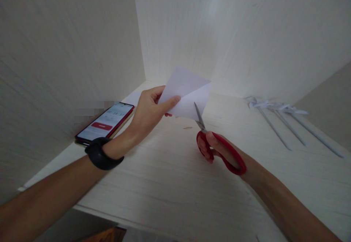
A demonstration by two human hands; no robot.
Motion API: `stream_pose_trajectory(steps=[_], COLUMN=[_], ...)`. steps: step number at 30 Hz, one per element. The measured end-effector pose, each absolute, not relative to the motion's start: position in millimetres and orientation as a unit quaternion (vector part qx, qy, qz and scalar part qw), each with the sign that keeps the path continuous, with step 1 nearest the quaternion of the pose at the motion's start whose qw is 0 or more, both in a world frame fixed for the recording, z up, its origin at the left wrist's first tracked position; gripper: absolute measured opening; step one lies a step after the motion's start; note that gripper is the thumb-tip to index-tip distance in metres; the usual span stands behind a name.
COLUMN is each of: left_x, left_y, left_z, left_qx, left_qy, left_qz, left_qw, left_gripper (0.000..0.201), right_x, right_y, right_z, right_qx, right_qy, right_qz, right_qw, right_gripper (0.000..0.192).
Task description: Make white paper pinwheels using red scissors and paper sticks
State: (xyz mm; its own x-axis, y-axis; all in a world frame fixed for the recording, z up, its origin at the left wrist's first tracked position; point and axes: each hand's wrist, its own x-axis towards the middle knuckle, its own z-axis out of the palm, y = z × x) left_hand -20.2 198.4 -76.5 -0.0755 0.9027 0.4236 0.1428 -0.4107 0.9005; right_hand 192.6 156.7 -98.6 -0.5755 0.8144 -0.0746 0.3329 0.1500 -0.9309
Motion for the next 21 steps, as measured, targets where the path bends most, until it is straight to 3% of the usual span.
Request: stream_pose_trajectory(steps=[21], left_x=[-20.0], left_y=[198.1], left_z=[-75.7], left_qx=[0.605], left_qy=[0.442], left_qz=[0.586], left_qw=[0.307], left_gripper=[0.016], right_x=[192.8], right_y=[158.4], right_z=[-100.0], right_qx=[-0.417], right_qy=[-0.722], right_qz=[0.504], right_qw=[0.224], right_gripper=[0.064])
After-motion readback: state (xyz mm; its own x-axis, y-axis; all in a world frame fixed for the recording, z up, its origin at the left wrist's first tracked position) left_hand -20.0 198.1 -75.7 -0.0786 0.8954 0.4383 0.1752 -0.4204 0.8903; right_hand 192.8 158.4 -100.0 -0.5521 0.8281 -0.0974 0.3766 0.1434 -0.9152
